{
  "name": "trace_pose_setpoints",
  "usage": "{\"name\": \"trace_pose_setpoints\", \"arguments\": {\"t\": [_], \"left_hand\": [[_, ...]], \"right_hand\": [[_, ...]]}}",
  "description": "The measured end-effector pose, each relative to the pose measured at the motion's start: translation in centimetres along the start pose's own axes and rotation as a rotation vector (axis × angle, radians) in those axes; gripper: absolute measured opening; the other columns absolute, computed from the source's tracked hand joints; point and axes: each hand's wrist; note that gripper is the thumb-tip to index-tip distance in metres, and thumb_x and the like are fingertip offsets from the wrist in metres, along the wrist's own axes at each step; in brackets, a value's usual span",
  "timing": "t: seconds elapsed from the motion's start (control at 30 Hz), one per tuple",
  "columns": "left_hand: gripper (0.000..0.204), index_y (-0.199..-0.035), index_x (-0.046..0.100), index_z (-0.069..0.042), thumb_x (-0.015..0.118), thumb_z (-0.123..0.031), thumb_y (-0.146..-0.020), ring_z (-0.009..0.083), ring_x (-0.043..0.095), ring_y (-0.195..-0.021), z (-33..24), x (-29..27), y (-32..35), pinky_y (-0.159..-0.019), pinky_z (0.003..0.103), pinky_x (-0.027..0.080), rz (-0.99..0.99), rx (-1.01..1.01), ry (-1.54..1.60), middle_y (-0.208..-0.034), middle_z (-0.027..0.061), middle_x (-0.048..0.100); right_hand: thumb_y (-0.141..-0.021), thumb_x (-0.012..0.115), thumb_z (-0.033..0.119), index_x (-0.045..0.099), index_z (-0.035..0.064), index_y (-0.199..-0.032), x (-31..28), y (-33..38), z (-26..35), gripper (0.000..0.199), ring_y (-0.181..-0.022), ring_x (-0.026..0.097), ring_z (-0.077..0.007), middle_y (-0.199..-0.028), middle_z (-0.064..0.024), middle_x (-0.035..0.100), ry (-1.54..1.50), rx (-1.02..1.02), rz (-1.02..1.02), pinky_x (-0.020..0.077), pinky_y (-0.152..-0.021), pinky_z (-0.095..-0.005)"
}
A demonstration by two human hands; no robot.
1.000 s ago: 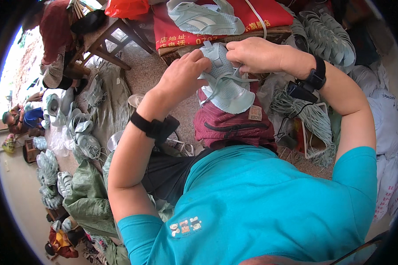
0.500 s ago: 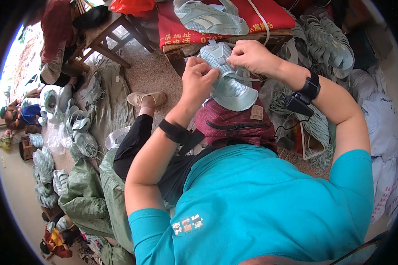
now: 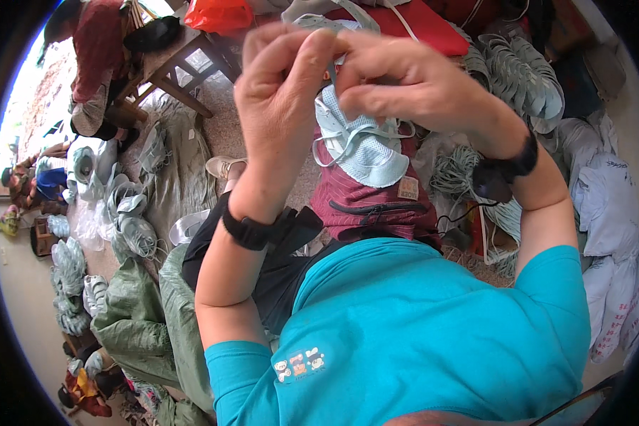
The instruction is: The person threads white shoelaces through the eyelets of a light blue sneaker, pulling the laces tight and adjusting the fit. The person handles the shoe and laces by hand, repeating the threading process to secure the laces.
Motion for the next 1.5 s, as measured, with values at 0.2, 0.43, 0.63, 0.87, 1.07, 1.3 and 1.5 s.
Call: {"name": "trace_pose_setpoints", "arguments": {"t": [0.2, 0.43, 0.63, 0.87, 1.07, 1.3, 1.5], "left_hand": [[0.009, -0.089, 0.063, -0.003, 0.069, -0.009, -0.086, 0.0144, 0.055, -0.071, 11.1, -4.2, 11.1, -0.063, 0.029, 0.046, 0.225, -0.353, -0.34, -0.083, 0.005, 0.058], [0.01, -0.089, 0.053, -0.002, 0.063, -0.004, -0.089, 0.0116, 0.057, -0.059, 9.5, -3.3, 12.0, -0.053, 0.027, 0.046, 0.138, -0.386, -0.357, -0.072, 0.0063, 0.058], [0.01, -0.092, 0.05, -0.003, 0.06, -0.004, -0.092, 0.0074, 0.053, -0.057, 12.3, -1.4, 11.7, -0.05, 0.023, 0.044, -0.043, -0.477, -0.262, -0.073, 0.0022, 0.056], [0.021, -0.103, 0.058, -0.001, 0.066, 0.0, -0.083, 0.0068, 0.051, -0.064, 13.5, -2.5, 6.9, -0.06, 0.023, 0.046, 0.065, -0.285, -0.21, -0.081, 0.0002, 0.059], [0.023, -0.114, 0.064, 0.0, 0.058, -0.015, -0.097, 0.0099, 0.059, -0.084, 4.2, 2.0, 1.7, -0.075, 0.027, 0.049, 0.82, -0.432, 0.078, -0.099, 0.0038, 0.066], [0.039, -0.088, 0.061, -0.005, 0.038, -0.031, -0.106, 0.0163, 0.06, -0.084, 7.7, -4.6, 1.1, -0.081, 0.032, 0.046, 0.002, -0.391, 0.239, -0.093, 0.0072, 0.066], [0.035, -0.086, 0.052, -0.009, 0.041, -0.036, -0.105, 0.0168, 0.054, -0.074, 7.1, -7.7, 2.5, -0.077, 0.035, 0.047, -0.127, -0.641, 0.72, -0.082, 0.0044, 0.057]], "right_hand": [[-0.102, 0.051, 0.026, 0.059, 0.0052, -0.092, -0.4, -1.3, 0.6, 0.024, -0.059, 0.061, -0.0078, -0.074, -0.0031, 0.063, -0.245, 0.262, 0.094, 0.0495, -0.054, -0.0199], [-0.097, 0.053, 0.013, 0.06, 0.0027, -0.091, -8.2, -4.2, 9.3, 0.013, -0.064, 0.063, -0.0127, -0.077, -0.0047, 0.063, -0.197, -0.109, -0.15, 0.0534, -0.059, -0.0258], [-0.095, 0.056, 0.012, 0.06, 0.0029, -0.092, -11.7, -1.1, 9.7, 0.011, -0.068, 0.063, -0.0134, -0.079, -0.0049, 0.062, -0.006, -0.079, -0.441, 0.0529, -0.061, -0.0265], [-0.093, 0.059, 0.011, 0.06, 0.0032, -0.093, -13.1, 2.4, 7.9, 0.008, -0.072, 0.062, -0.0142, -0.083, -0.0051, 0.061, 0.094, 0.003, -0.604, 0.0523, -0.064, -0.0273], [-0.091, 0.061, 0.01, 0.06, 0.0034, -0.093, -13.2, 2.8, 6.0, 0.007, -0.075, 0.062, -0.015, -0.086, -0.0053, 0.059, 0.129, 0.054, -0.619, 0.0519, -0.066, -0.0279], [-0.089, 0.064, 0.008, 0.061, 0.0036, -0.094, -7.5, 2.4, -0.4, 0.008, -0.079, 0.062, -0.0158, -0.089, -0.0055, 0.058, 0.303, 0.226, -0.346, 0.0513, -0.069, -0.0287], [-0.075, 0.069, 0.005, 0.056, 0.0046, -0.093, 0.9, 7.6, -8.5, 0.022, -0.087, 0.058, -0.0299, -0.09, -0.011, 0.054, 0.901, -0.034, 0.048, 0.0494, -0.078, -0.04]]}}
Point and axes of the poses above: each hand's wrist, its own y-axis away from the middle knuckle, its own x-axis out of the palm, z = x × y
